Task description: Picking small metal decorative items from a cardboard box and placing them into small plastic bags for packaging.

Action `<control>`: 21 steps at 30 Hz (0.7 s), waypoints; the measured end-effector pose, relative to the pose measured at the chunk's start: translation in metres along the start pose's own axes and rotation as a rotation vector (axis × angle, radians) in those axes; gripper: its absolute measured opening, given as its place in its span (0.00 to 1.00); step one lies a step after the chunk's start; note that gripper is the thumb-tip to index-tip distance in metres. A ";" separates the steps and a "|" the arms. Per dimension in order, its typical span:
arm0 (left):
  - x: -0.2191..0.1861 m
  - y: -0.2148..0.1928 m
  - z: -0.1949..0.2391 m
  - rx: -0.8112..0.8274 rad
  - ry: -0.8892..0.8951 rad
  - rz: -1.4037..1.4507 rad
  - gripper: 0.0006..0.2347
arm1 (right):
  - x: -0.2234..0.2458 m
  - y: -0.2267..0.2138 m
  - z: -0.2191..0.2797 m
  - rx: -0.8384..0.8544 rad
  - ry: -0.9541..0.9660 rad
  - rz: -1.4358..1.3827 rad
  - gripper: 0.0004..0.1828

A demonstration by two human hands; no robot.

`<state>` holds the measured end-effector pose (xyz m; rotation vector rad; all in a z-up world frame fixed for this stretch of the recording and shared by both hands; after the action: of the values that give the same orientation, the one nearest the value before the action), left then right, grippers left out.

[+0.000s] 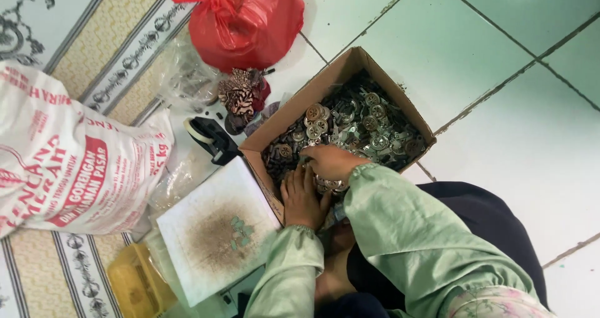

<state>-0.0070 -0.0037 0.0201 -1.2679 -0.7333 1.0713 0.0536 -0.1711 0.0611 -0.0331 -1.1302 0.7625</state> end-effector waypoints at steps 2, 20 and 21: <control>0.002 0.000 -0.003 0.015 0.025 -0.021 0.31 | -0.006 -0.032 0.010 -0.140 0.041 0.032 0.27; 0.002 -0.006 -0.003 0.082 -0.001 -0.016 0.23 | -0.079 -0.019 -0.016 -0.206 0.167 0.564 0.17; 0.002 -0.007 -0.003 0.088 0.008 -0.015 0.23 | -0.083 -0.013 -0.021 -0.195 0.153 0.626 0.15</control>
<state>-0.0018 -0.0026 0.0258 -1.1893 -0.6816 1.0741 0.0606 -0.2207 -0.0093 -0.6235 -1.0481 1.1751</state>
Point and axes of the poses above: each hand's wrist, its own z-axis away from the middle knuckle, its own y-axis out of the palm, x = y × z, the point moved 2 cm from there along -z, towards the middle knuckle, and after that the axes turned 1 degree about -y, right-handed, at the moved point
